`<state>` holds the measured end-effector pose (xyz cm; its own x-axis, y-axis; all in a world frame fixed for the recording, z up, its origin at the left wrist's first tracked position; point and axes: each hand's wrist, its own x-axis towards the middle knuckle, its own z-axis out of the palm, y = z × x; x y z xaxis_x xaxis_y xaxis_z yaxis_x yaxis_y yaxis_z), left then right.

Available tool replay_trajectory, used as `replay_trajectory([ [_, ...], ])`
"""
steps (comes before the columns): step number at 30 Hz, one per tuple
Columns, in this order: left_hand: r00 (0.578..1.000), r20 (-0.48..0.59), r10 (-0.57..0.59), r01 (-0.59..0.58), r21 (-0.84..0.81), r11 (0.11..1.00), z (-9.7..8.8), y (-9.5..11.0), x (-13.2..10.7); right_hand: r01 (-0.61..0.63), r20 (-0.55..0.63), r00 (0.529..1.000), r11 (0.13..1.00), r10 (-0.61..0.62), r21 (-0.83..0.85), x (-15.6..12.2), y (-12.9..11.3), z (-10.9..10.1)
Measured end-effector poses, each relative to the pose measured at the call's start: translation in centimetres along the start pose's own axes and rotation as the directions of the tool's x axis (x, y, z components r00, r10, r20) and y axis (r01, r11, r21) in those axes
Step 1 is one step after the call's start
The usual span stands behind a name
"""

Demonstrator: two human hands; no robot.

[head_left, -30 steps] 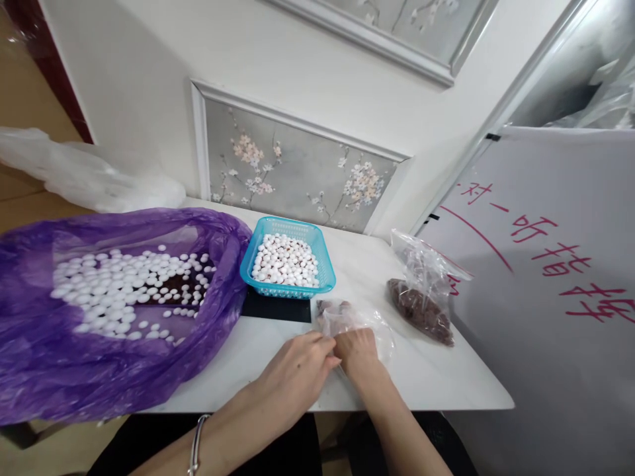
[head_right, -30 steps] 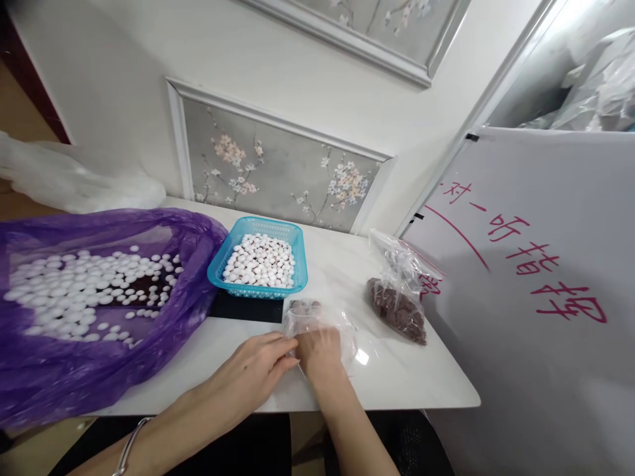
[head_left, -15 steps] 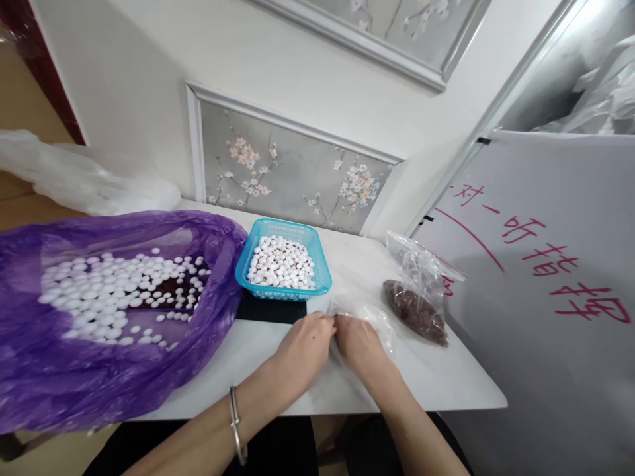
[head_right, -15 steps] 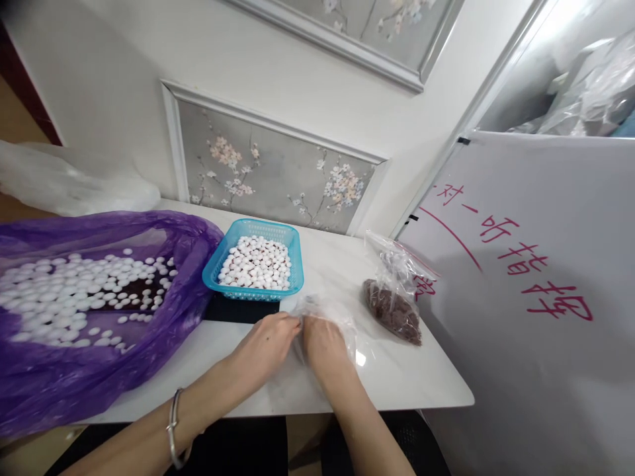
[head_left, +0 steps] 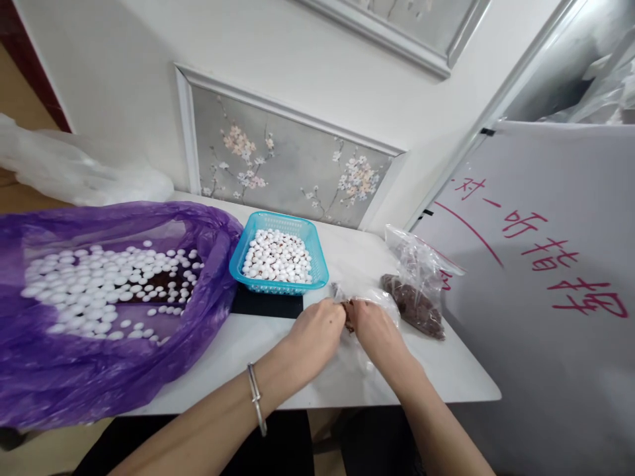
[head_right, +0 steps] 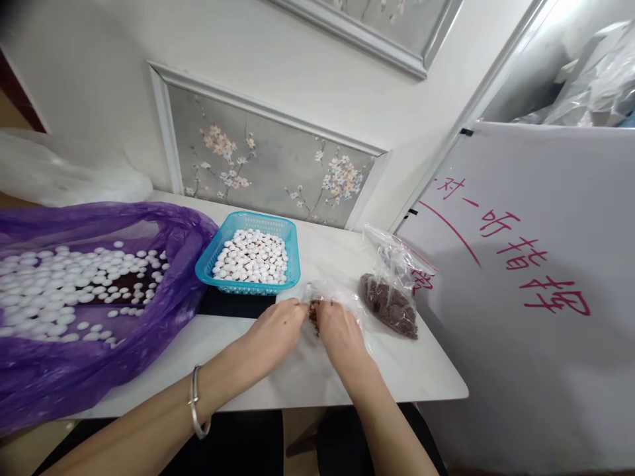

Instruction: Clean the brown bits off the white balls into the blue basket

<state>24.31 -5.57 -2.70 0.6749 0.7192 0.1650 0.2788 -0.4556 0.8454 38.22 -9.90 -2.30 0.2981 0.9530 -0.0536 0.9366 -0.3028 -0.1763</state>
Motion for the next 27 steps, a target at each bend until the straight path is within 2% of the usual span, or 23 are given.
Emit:
replay_trajectory([
  [4,0.998,-0.03,-0.06,0.049,-0.273,0.961,0.2,0.6,0.8,-0.042,-0.022,0.999,0.97,0.048,0.239,2.2,2.6,0.4],
  [7,0.988,-0.01,-0.153,0.127,-0.506,0.853,-0.1,1.3,0.3,-0.092,0.007,0.995,0.901,0.098,0.424,3.1,4.0,0.7],
  [9,0.97,0.044,-0.237,0.206,-0.663,0.72,0.0,2.0,-0.4,-0.11,0.011,0.992,0.845,0.122,0.524,3.1,4.4,0.8],
  [12,0.917,0.186,-0.352,0.335,-0.838,0.431,1.2,3.1,-1.4,-0.099,-0.037,0.987,0.774,0.155,0.626,2.5,4.6,0.5],
  [15,0.85,0.312,-0.424,0.407,-0.9,0.155,3.1,3.9,-1.6,-0.068,-0.124,0.971,0.732,0.205,0.678,1.4,4.3,0.1],
  [18,0.803,0.354,-0.479,0.39,-0.92,-0.027,4.8,4.2,-1.1,-0.036,-0.211,0.941,0.701,0.263,0.713,0.1,3.8,-0.4],
  [22,0.766,0.358,-0.534,0.32,-0.933,-0.166,6.1,4.1,0.0,-0.001,-0.28,0.913,0.687,0.297,0.726,-1.2,2.6,-0.6],
  [27,0.741,0.394,-0.544,0.28,-0.917,-0.283,6.4,3.5,0.8,0.067,-0.362,0.913,0.806,0.188,0.588,-2.0,-0.1,0.2],
])
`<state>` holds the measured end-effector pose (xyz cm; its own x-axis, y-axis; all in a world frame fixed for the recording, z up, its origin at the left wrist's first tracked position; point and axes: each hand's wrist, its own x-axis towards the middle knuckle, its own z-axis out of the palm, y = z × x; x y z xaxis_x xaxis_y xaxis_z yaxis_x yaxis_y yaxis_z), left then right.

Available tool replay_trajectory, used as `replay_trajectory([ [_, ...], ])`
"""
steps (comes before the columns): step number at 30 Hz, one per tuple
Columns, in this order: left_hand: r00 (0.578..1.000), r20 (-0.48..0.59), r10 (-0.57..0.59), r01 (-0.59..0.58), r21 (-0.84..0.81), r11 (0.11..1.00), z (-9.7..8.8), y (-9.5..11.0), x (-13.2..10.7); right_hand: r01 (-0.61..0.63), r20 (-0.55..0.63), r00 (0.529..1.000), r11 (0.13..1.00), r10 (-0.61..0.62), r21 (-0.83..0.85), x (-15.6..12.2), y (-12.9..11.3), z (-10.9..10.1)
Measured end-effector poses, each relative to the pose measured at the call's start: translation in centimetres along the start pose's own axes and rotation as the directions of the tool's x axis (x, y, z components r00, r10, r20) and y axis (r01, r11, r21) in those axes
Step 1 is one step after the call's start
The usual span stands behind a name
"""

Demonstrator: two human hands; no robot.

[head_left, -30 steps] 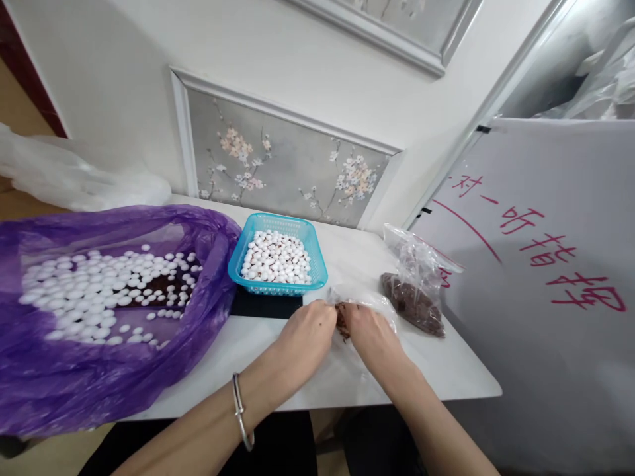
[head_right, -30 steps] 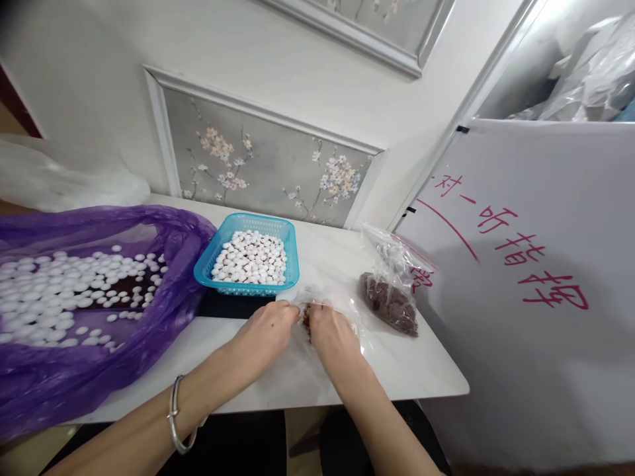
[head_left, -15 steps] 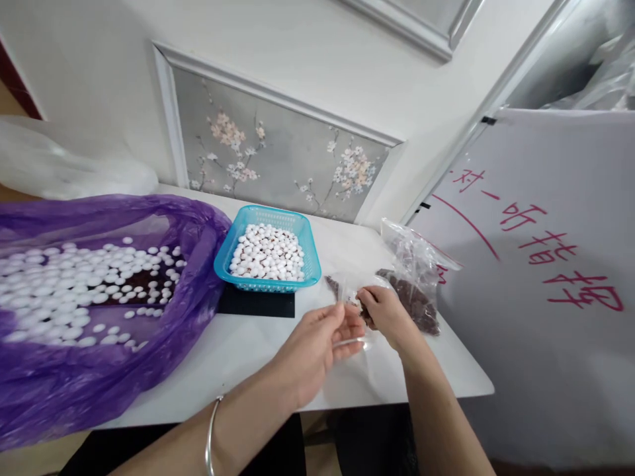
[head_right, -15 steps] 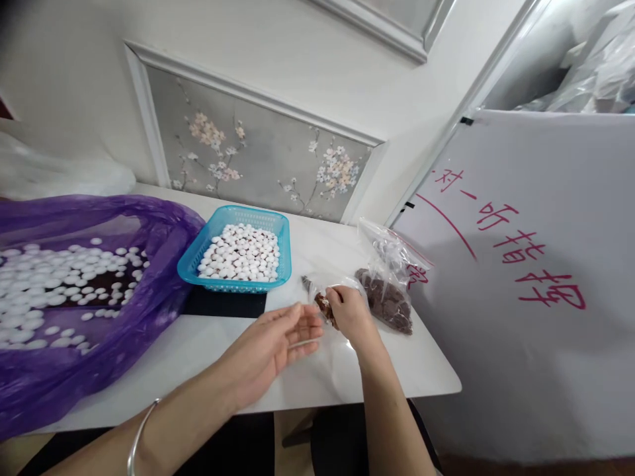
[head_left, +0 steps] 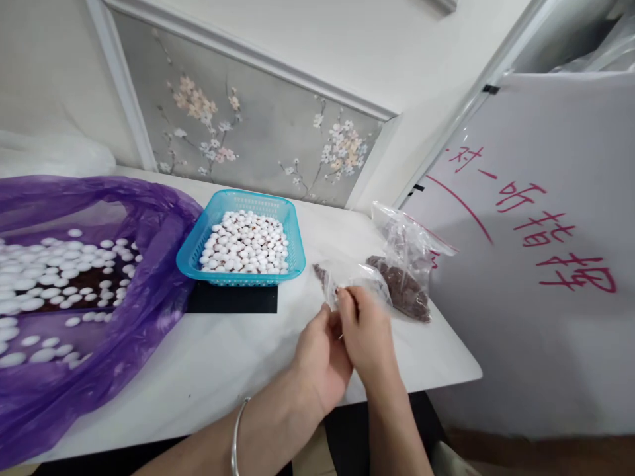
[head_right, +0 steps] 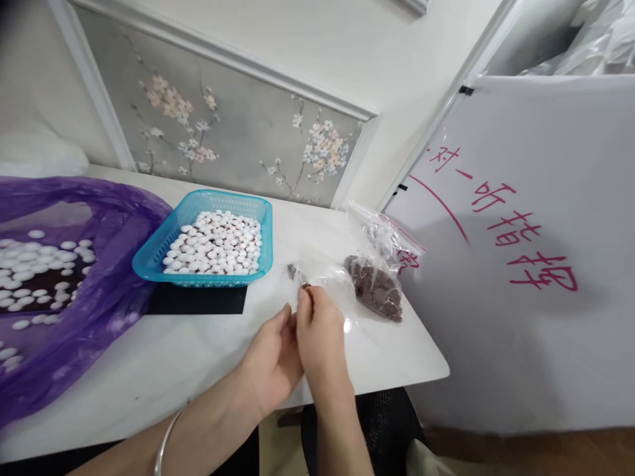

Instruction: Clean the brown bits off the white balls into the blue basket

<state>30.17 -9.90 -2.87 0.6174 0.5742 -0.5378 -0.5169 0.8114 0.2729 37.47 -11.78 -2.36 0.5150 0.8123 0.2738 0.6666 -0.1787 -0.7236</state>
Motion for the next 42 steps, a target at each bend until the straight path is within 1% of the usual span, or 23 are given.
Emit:
replay_trajectory([
  [3,0.998,0.038,-0.053,0.054,-0.028,0.998,-0.3,0.6,0.0,0.117,0.057,0.992,0.991,-0.114,-0.064,-1.2,-1.0,0.8],
  [6,0.993,0.09,-0.072,0.076,-0.045,0.996,-0.5,1.2,-0.2,0.216,0.103,0.973,0.974,-0.208,-0.074,-2.3,-1.5,0.7],
  [7,0.993,0.093,-0.072,0.077,-0.053,0.996,-0.5,1.4,-0.2,0.24,0.102,0.967,0.969,-0.234,-0.06,-2.5,-1.6,0.7],
  [9,0.995,0.077,-0.067,0.072,-0.067,0.995,-0.3,1.7,-0.3,0.257,0.054,0.965,0.966,-0.257,0.018,-2.8,-1.7,0.6],
  [11,0.997,0.05,-0.055,0.059,-0.077,0.995,0.0,1.9,-0.4,0.231,-0.027,0.973,0.962,-0.229,0.149,-3.0,-1.9,0.7],
  [13,0.999,0.015,-0.03,0.031,-0.08,0.996,0.3,2.1,-0.5,0.189,-0.095,0.981,0.941,-0.169,0.282,-3.1,-2.1,1.0],
  [16,0.999,-0.033,0.02,-0.022,-0.079,0.997,0.3,2.4,-0.7,0.162,-0.109,0.986,0.879,-0.126,0.448,-3.4,-2.6,1.6],
  [18,0.998,-0.045,0.035,-0.039,-0.088,0.995,0.3,2.7,-0.7,0.157,-0.073,0.988,0.851,-0.139,0.501,-3.7,-3.0,1.9],
  [20,0.999,-0.044,0.032,-0.036,-0.103,0.994,0.2,3.1,-0.9,0.159,-0.045,0.986,0.842,-0.158,0.516,-3.9,-3.3,2.1],
  [22,0.997,-0.07,0.024,-0.032,-0.12,0.992,0.3,3.4,-1.1,0.159,-0.065,0.987,0.823,-0.148,0.546,-4.1,-3.6,2.5],
  [25,0.99,-0.141,0.029,-0.052,-0.167,0.985,0.5,4.0,-1.4,0.148,-0.116,0.989,0.772,-0.097,0.619,-4.1,-3.8,3.2],
  [27,0.984,-0.167,0.053,-0.084,-0.181,0.98,0.6,4.3,-1.6,0.157,-0.13,0.987,0.773,-0.097,0.615,-4.1,-3.9,3.6],
  [28,0.983,-0.17,0.069,-0.098,-0.171,0.98,0.6,4.5,-1.8,0.16,-0.127,0.986,0.788,-0.104,0.595,-4.0,-4.1,3.7],
  [31,0.977,-0.184,0.112,-0.135,-0.115,0.984,0.4,5.0,-2.0,0.144,-0.111,0.988,0.871,-0.103,0.469,-4.0,-4.5,3.8],
  [33,0.972,-0.205,0.11,-0.132,-0.095,0.987,0.3,5.3,-2.1,0.121,-0.097,0.991,0.922,-0.092,0.367,-3.9,-4.6,3.8],
  [35,0.969,-0.229,0.092,-0.118,-0.103,0.988,0.2,5.5,-2.0,0.116,-0.127,0.989,0.932,-0.076,0.345,-3.8,-4.6,3.9],
  [37,0.965,-0.245,0.096,-0.13,-0.13,0.983,0.3,5.7,-1.8,0.12,-0.183,0.982,0.888,-0.041,0.445,-3.6,-4.4,4.2],
  [38,0.962,-0.25,0.113,-0.153,-0.148,0.977,0.5,5.7,-1.7,0.112,-0.218,0.976,0.84,0.008,0.532,-3.6,-4.3,4.5],
  [39,0.958,-0.253,0.134,-0.179,-0.165,0.97,0.6,5.8,-1.6,0.097,-0.243,0.967,0.769,0.078,0.631,-3.5,-4.3,4.8],
  [40,0.954,-0.256,0.157,-0.205,-0.173,0.963,0.7,5.8,-1.7,0.077,-0.248,0.955,0.672,0.163,0.736,-3.4,-4.4,5.1],
  [41,0.947,-0.257,0.19,-0.238,-0.169,0.957,0.9,5.8,-1.8,0.052,-0.223,0.942,0.545,0.252,0.837,-3.4,-4.5,5.4],
  [42,0.939,-0.254,0.23,-0.273,-0.149,0.95,1.0,5.8,-2.0,0.029,-0.172,0.927,0.391,0.334,0.92,-3.4,-4.7,5.7],
])
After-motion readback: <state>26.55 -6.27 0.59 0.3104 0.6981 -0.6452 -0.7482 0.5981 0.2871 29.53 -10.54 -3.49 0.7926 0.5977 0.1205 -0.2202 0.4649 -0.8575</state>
